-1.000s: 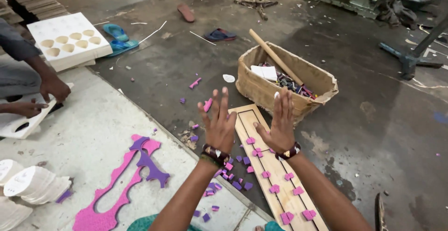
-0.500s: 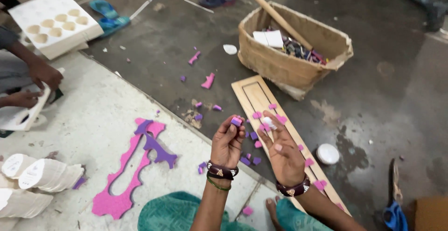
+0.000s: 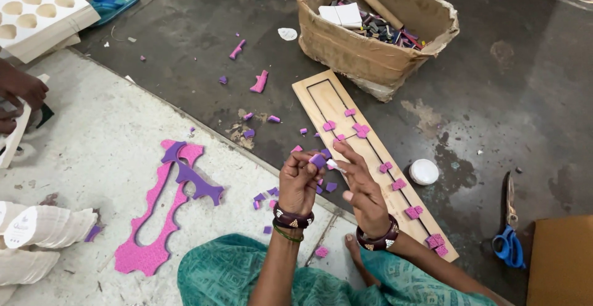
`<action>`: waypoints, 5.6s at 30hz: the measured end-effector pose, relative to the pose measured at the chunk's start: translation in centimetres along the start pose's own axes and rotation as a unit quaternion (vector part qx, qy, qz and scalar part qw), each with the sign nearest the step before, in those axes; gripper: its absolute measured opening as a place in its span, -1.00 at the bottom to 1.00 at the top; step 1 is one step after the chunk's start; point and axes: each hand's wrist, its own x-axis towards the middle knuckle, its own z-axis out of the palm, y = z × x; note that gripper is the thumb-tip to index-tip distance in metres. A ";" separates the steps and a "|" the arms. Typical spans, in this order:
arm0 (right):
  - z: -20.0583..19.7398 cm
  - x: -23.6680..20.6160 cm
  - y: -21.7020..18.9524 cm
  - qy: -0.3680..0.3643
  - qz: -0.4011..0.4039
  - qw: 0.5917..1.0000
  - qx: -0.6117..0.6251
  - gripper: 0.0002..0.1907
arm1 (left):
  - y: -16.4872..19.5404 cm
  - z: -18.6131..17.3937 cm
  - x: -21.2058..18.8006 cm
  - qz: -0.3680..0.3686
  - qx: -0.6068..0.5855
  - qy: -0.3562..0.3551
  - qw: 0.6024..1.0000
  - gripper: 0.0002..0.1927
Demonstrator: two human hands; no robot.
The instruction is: The person sits on the floor cutting small pink and purple foam pieces with scissors, applies glue to them from a small container, and presses the foam pieces onto a long wooden board, discarding scraps into a nearby basket.
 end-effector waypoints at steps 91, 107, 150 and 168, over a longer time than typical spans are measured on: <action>-26.2 -6.5 -10.3 0.334 -0.102 0.780 -0.519 -0.16 | -21.7 -12.4 10.3 0.016 0.693 -0.058 0.719 -0.82; -25.3 -10.6 -10.8 0.367 0.033 0.787 -0.495 -0.21 | -27.4 -13.1 13.7 -0.064 0.795 -0.144 0.585 -0.73; -14.3 -3.1 -4.3 0.281 0.076 0.942 0.165 -0.57 | -0.9 -21.0 -1.8 0.025 0.682 0.218 0.697 -0.97; -7.3 -7.9 3.3 0.254 0.245 0.916 0.191 -0.44 | -5.1 -20.6 0.8 0.059 0.852 0.004 0.520 -0.82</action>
